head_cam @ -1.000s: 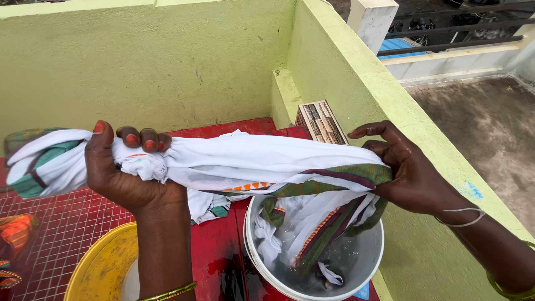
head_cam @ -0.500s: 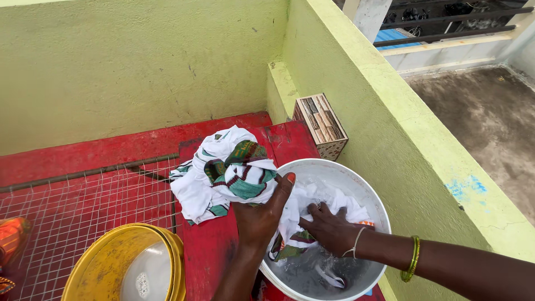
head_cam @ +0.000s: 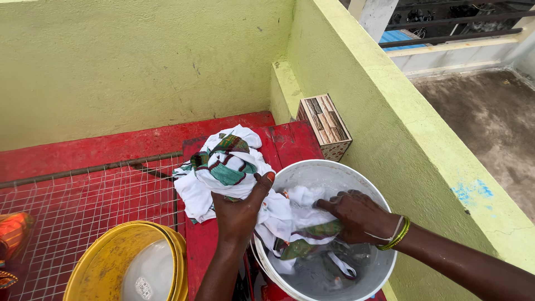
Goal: The person washes white garments with green and orange borders by hand in a white bucket filled with soapy water. They repeatedly submerge, agitate, and wring out the clothes, then place them on a red tiled surface next to a pile of other wet laundry.
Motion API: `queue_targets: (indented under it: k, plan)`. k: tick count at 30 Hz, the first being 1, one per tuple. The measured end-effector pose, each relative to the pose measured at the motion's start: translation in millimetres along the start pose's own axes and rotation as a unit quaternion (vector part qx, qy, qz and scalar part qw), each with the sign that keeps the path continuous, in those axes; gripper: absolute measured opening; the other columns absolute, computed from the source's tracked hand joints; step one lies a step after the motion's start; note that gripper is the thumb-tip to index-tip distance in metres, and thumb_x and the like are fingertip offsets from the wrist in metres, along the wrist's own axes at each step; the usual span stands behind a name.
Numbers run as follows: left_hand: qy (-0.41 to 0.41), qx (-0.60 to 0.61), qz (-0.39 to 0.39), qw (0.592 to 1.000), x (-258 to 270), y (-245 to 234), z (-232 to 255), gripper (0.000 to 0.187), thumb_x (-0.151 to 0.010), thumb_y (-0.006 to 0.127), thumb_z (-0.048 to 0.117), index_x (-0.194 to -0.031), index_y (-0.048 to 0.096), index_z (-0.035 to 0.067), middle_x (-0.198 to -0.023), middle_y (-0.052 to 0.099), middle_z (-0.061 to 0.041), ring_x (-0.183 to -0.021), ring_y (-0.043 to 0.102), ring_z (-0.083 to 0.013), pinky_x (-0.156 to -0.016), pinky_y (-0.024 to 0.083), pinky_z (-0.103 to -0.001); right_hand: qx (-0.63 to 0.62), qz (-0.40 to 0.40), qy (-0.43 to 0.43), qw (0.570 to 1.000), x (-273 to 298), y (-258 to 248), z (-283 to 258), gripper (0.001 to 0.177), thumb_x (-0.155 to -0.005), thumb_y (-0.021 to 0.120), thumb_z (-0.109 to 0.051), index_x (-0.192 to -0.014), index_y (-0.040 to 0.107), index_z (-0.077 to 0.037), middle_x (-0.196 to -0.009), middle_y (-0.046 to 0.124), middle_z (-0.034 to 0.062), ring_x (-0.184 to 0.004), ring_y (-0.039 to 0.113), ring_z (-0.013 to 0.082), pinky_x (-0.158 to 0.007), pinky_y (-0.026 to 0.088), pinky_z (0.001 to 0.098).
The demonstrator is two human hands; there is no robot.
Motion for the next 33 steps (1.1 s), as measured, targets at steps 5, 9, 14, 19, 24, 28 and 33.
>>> queue_targets:
  k: [5, 9, 14, 19, 24, 28, 33]
  plan:
    - [0.018, -0.003, -0.017, 1.000, 0, 3, 10, 0.032, -0.080, 0.086, 0.005, -0.106, 0.066, 0.004, -0.096, 0.071, -0.003, -0.084, 0.068, -0.0118, -0.074, 0.058, -0.029, -0.158, 0.179, 0.047, 0.970, 77, -100, -13, 0.069, -0.059, 0.089, -0.025, -0.124, 0.066, -0.020, -0.105, 0.079, 0.0068, -0.096, 0.077, 0.0265, -0.085, 0.061, 0.0408]
    - [0.006, -0.032, -0.114, 0.993, 6, 26, 0, 0.030, -0.083, 0.090, 0.011, -0.103, 0.071, 0.000, -0.096, 0.075, -0.008, -0.086, 0.070, -0.0141, -0.076, 0.060, -0.031, -0.227, 0.299, 0.076, 0.924, 104, -126, -5, 0.053, -0.053, 0.082, -0.014, -0.105, 0.070, -0.011, -0.092, 0.072, 0.0055, -0.083, 0.072, 0.0217, -0.071, 0.063, 0.0369]
    - [-0.003, -0.057, -0.310, 0.949, 14, 54, -13, 0.047, -0.078, 0.092, 0.022, -0.115, 0.069, 0.003, -0.104, 0.074, -0.004, -0.094, 0.068, -0.0113, -0.081, 0.059, -0.030, -0.204, 0.351, 0.027, 0.914, 70, -105, -13, 0.052, -0.059, 0.084, -0.008, -0.104, 0.059, 0.000, -0.097, 0.054, 0.0089, -0.082, 0.057, 0.0251, -0.074, 0.053, 0.0351]
    - [0.020, -0.090, -0.377, 0.922, 25, 63, -36, 0.057, -0.072, 0.094, 0.025, -0.118, 0.068, 0.005, -0.107, 0.073, -0.002, -0.097, 0.068, -0.0115, -0.085, 0.059, -0.031, -0.442, 0.255, -0.017, 0.860, 32, -77, -15, 0.049, -0.083, 0.080, -0.010, -0.120, 0.051, 0.003, -0.109, 0.052, 0.0174, -0.096, 0.049, 0.0324, -0.083, 0.048, 0.0425]
    - [0.056, -0.166, -0.336, 0.925, 19, 59, -45, 0.029, -0.088, 0.083, 0.023, -0.113, 0.076, 0.009, -0.107, 0.081, -0.001, -0.098, 0.078, -0.0127, -0.087, 0.062, -0.031, -0.266, 0.251, -0.090, 0.926, 65, -69, -39, 0.106, -0.078, 0.078, -0.015, -0.159, 0.011, 0.001, -0.159, 0.034, 0.0242, -0.146, 0.035, 0.0384, -0.114, 0.031, 0.0454]
    - [0.092, -0.195, -0.270, 0.939, 28, 77, -30, 0.030, -0.079, 0.083, 0.022, -0.104, 0.073, 0.009, -0.097, 0.078, -0.002, -0.087, 0.075, -0.0136, -0.079, 0.060, -0.031, -0.268, 0.283, -0.028, 0.920, 81, -61, -68, 0.103, -0.079, 0.071, -0.019, -0.159, 0.008, -0.003, -0.162, 0.019, 0.0263, -0.154, 0.023, 0.0407, -0.119, 0.030, 0.0450]
    - [0.169, -0.225, -0.139, 0.950, 23, 79, -21, 0.019, -0.079, 0.084, 0.018, -0.094, 0.075, 0.010, -0.089, 0.079, 0.000, -0.078, 0.078, -0.0140, -0.072, 0.061, -0.031, -0.055, 0.491, 0.008, 0.869, 92, -24, -86, 0.124, -0.074, 0.083, -0.030, -0.163, 0.000, -0.002, -0.167, -0.010, 0.0325, -0.154, -0.009, 0.0523, -0.122, 0.006, 0.0579]
Point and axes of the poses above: each hand's wrist, its own x-axis away from the middle knuckle, its own y-axis out of the palm, z = x × y, the point moved 2 cm from there along -x, towards the middle knuckle
